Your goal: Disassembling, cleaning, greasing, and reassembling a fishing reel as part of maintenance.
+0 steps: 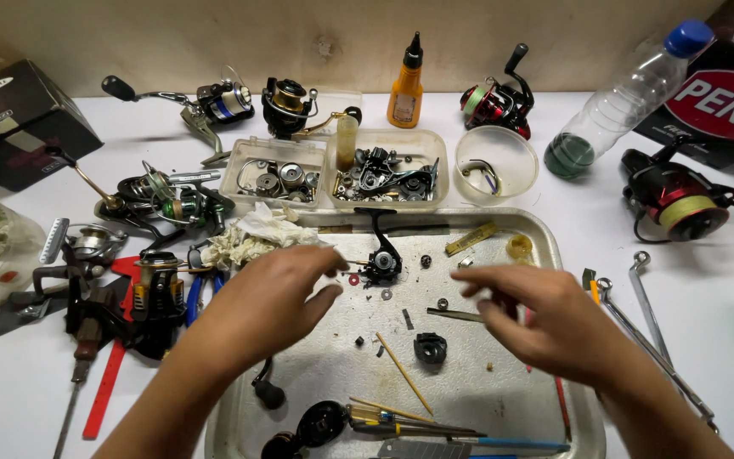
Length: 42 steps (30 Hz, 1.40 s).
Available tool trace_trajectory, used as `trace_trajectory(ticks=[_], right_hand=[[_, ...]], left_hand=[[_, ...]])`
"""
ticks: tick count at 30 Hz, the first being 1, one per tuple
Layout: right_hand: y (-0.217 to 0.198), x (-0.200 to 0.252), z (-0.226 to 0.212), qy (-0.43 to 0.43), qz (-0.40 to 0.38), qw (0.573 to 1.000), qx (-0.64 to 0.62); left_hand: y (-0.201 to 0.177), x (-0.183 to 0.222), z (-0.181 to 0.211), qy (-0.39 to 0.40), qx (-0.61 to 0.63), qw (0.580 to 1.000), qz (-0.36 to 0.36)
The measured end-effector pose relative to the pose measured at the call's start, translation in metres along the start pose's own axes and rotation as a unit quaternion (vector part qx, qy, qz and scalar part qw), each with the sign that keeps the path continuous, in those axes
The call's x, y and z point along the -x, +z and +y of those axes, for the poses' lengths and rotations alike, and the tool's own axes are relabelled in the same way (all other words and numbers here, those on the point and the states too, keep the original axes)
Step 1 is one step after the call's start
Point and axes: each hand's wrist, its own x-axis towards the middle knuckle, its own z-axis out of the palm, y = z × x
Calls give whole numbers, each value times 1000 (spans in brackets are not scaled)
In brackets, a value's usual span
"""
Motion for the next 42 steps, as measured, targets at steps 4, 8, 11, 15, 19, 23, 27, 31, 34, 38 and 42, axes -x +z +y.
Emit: trace_trajectory(ticks=[4, 8, 11, 15, 19, 23, 27, 31, 34, 38, 42], right_hand=[[32, -76, -15, -71, 88, 992, 51], [54, -102, 7, -1, 83, 996, 21], [69, -109, 22, 40, 83, 996, -3], [82, -116, 38, 54, 90, 994, -31], [83, -114, 37, 41, 94, 994, -42], [78, -112, 40, 72, 119, 987, -75], [60, -106, 25, 149, 142, 965, -161], [45, -107, 18, 206, 115, 942, -240], [43, -109, 21, 224, 128, 894, -366], [43, -107, 28, 188, 115, 800, -558], [48, -100, 27, 121, 108, 778, -606]], left_hand=[[25, -75, -24, 24, -98, 989, 104], [79, -113, -64, 28, -155, 979, 131], [90, -116, -69, 31, -169, 973, 154], [91, -115, -73, 63, -168, 963, 201], [87, -103, -67, 96, -179, 944, 260], [81, -108, -66, 140, -179, 916, 332], [59, -106, -45, 157, -190, 882, 401], [39, -104, -28, 164, -195, 868, 425], [23, -103, -11, 177, -199, 853, 448], [23, -105, -4, 183, -255, 797, 516], [30, -98, -2, 188, -294, 759, 550]])
